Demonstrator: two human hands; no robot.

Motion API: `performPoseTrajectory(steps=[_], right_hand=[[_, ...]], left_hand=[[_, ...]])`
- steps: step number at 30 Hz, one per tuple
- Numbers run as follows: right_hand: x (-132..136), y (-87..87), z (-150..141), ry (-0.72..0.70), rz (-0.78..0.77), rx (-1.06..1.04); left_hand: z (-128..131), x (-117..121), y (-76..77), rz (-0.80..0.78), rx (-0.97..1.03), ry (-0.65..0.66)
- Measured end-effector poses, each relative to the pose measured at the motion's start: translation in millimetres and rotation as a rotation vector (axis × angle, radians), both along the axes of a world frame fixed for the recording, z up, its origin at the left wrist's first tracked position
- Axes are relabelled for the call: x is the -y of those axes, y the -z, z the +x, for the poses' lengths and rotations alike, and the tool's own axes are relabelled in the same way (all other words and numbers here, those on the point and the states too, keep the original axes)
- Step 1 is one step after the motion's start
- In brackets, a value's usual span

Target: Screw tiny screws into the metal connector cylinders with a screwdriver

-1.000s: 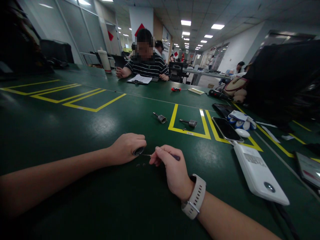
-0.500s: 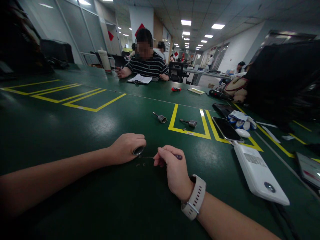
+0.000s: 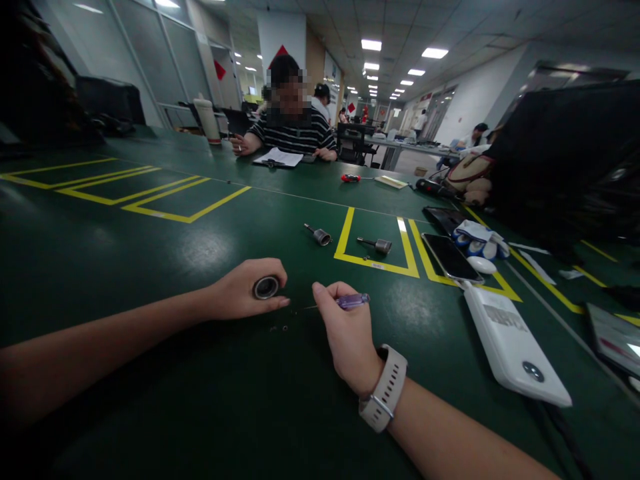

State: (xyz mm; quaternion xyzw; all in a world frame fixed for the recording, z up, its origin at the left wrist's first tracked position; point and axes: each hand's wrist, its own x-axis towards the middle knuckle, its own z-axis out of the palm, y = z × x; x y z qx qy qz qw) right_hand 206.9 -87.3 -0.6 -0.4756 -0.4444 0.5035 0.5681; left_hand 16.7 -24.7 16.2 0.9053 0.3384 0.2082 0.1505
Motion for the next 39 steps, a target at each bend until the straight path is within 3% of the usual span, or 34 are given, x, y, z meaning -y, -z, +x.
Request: performPoseTrajectory(steps=[5, 19, 27, 39], right_hand=[[-3.3, 2.4, -0.1, 0.02, -0.019, -0.038], [-4.6, -4.2, 0.1, 0.006, -0.052, -0.171], [-6.8, -9.6, 4.4, 0.087, -0.066, -0.308], [-7.2, 3.5, 0.5, 0.008, 0.071, -0.048]], left_hand=[[-2.5, 8.0, -1.3, -0.017, -0.112, 0.093], [4.2, 16.6, -4.8, 0.021, -0.216, 0.1], [3.9, 15.7, -1.4, 0.028, -0.176, 0.14], [3.3, 16.1, 0.0, 0.073, -0.114, 0.154]])
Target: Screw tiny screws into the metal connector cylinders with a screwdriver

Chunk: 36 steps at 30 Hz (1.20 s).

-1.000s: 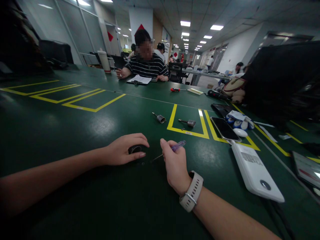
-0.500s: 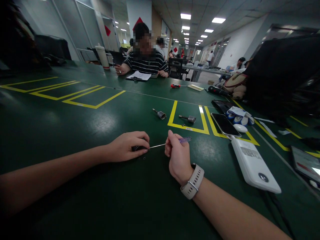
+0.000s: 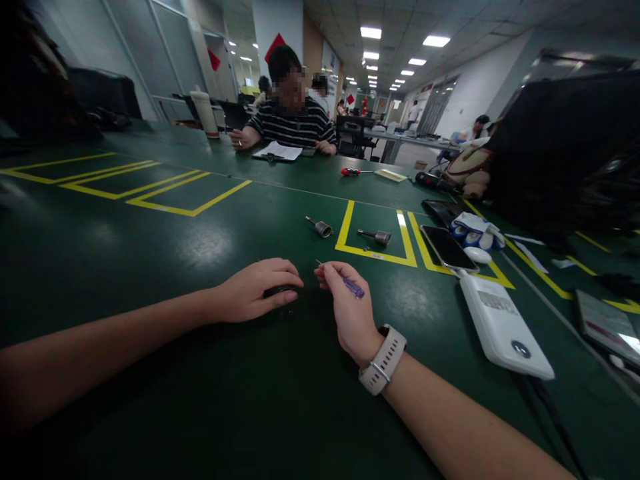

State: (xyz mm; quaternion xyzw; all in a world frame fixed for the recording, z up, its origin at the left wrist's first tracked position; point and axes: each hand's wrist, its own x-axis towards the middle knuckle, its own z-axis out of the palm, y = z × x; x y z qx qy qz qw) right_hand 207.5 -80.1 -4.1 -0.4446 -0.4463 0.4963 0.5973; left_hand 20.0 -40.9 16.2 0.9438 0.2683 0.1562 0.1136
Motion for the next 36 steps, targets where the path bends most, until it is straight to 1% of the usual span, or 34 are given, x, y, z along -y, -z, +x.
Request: performPoseTrajectory(steps=[2, 4, 7, 9, 11, 13, 16, 18, 20, 23, 25, 29, 32, 36], right_hand=[[-0.4, 2.2, 0.5, -0.012, 0.015, 0.029], [-0.1, 2.9, 0.9, -0.035, 0.044, 0.089], [1.7, 0.2, 0.9, -0.098, 0.108, 0.255], [3.8, -3.4, 0.4, -0.145, 0.138, 0.396], [6.2, -7.3, -0.9, -0.171, 0.146, 0.495], [8.4, -10.6, -3.1, -0.188, 0.141, 0.527], [9.3, -12.9, -9.6, -0.246, 0.156, 0.565], [7.3, -12.4, -16.3, -0.284, 0.181, 0.635], [3.2, -10.3, -24.1, -0.308, 0.228, 0.734], [-4.3, -5.9, -34.3, -0.319, 0.361, 0.911], [-7.4, -3.9, -38.9, -0.291, 0.439, 1.027], [-5.4, -4.3, -44.2, -0.254, 0.506, 1.161], [-0.4, -5.8, -47.1, -0.276, 0.563, 1.249], [3.3, -5.1, -46.9, -0.328, 0.618, 1.345]], left_hand=[[0.2, -1.0, 1.8, 0.012, 0.036, -0.011], [0.4, -2.5, 3.7, 0.043, 0.102, -0.05], [0.3, -4.2, 5.6, 0.083, 0.193, -0.139], [-0.3, -4.0, 6.0, 0.095, 0.187, -0.147], [-1.2, -2.1, 5.9, 0.128, 0.188, -0.126], [-1.7, 0.9, 5.8, 0.185, 0.271, -0.156], [-1.2, 5.0, 6.4, 0.252, 0.458, -0.253], [-0.2, 6.3, 7.1, 0.275, 0.523, -0.278], [0.5, 6.5, 7.7, 0.297, 0.557, -0.282], [0.0, 5.5, 7.9, 0.319, 0.612, -0.297], [-0.8, 4.5, 7.9, 0.32, 0.635, -0.301], [-1.7, 3.6, 8.6, 0.309, 0.632, -0.316], [-1.5, 5.1, 9.0, 0.308, 0.597, -0.301], [-1.3, 8.4, 8.4, 0.313, 0.541, -0.244]])
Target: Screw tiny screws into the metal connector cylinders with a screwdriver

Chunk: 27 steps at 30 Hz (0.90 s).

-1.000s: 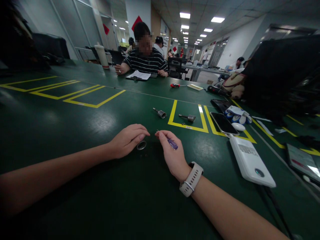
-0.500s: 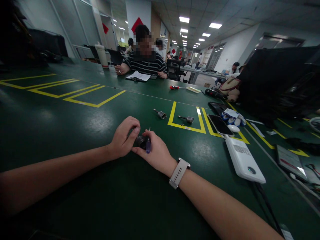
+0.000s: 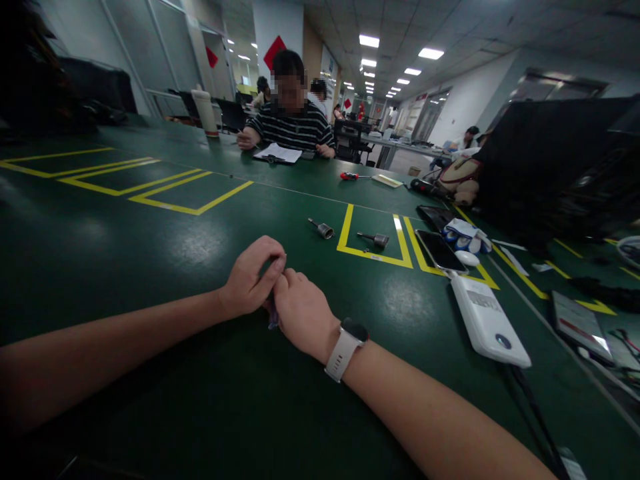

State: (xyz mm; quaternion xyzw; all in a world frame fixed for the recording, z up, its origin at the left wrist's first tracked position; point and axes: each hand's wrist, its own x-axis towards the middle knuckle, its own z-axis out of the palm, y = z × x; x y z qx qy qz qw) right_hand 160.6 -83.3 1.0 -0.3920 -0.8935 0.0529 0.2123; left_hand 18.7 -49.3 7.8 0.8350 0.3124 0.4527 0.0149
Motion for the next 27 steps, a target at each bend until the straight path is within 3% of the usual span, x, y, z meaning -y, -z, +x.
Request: performPoseTrajectory(steps=[11, 27], right_hand=[[4.1, -6.9, 30.5, 0.067, 0.035, 0.086], [17.1, 2.1, 123.7, 0.296, 0.04, 0.112]], left_hand=[[0.3, -0.3, -1.0, -0.027, -0.115, 0.035], [21.7, 6.5, -13.1, -0.241, -0.582, 0.156]])
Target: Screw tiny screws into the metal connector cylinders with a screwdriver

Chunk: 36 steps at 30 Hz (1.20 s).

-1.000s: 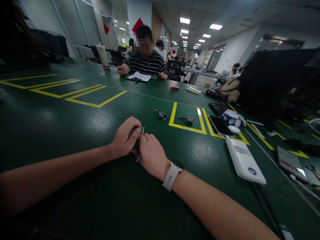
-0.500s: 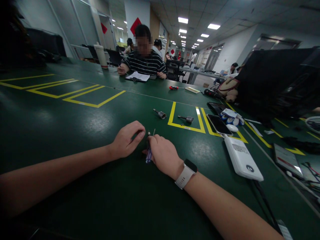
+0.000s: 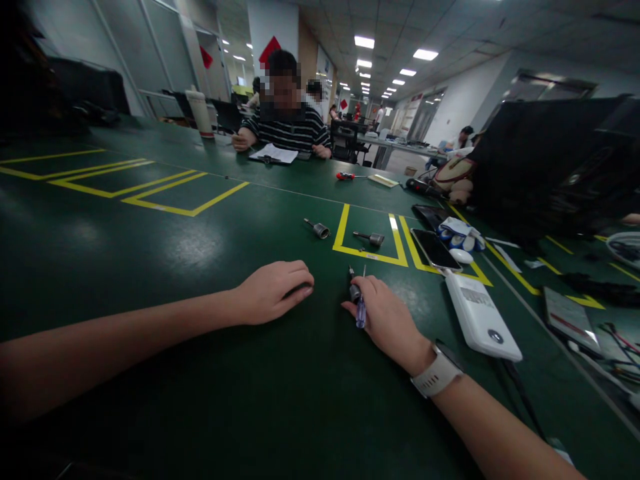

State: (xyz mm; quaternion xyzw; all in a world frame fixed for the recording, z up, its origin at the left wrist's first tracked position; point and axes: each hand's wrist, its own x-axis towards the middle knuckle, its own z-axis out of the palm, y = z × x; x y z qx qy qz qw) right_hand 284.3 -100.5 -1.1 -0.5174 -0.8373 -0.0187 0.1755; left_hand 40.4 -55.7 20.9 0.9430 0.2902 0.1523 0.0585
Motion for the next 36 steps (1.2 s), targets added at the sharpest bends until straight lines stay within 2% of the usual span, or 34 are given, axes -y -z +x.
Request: performPoseTrajectory(steps=[6, 15, 18, 25, 30, 36], right_hand=[[6.0, 6.7, 40.4, 0.123, 0.003, -0.014], [8.3, 0.5, 43.8, 0.115, -0.018, -0.127], [9.6, 1.2, 46.1, 0.103, -0.047, -0.212], [9.2, 5.3, 49.4, 0.059, -0.101, -0.278], [8.1, 1.4, 49.5, 0.082, -0.245, -0.42], [14.1, -6.9, 37.0, 0.076, -0.325, -0.455]], left_hand=[[15.7, 11.7, -1.3, 0.003, -0.079, 0.081], [47.2, 24.4, -1.7, 0.092, -0.116, 0.191], [61.8, 25.3, -3.2, 0.078, -0.079, 0.189], [95.1, 22.3, -3.4, -0.036, 0.067, 0.095], [89.1, 30.4, -6.3, -0.031, 0.024, 0.148], [51.2, 42.6, -10.3, -0.092, -0.046, 0.132]])
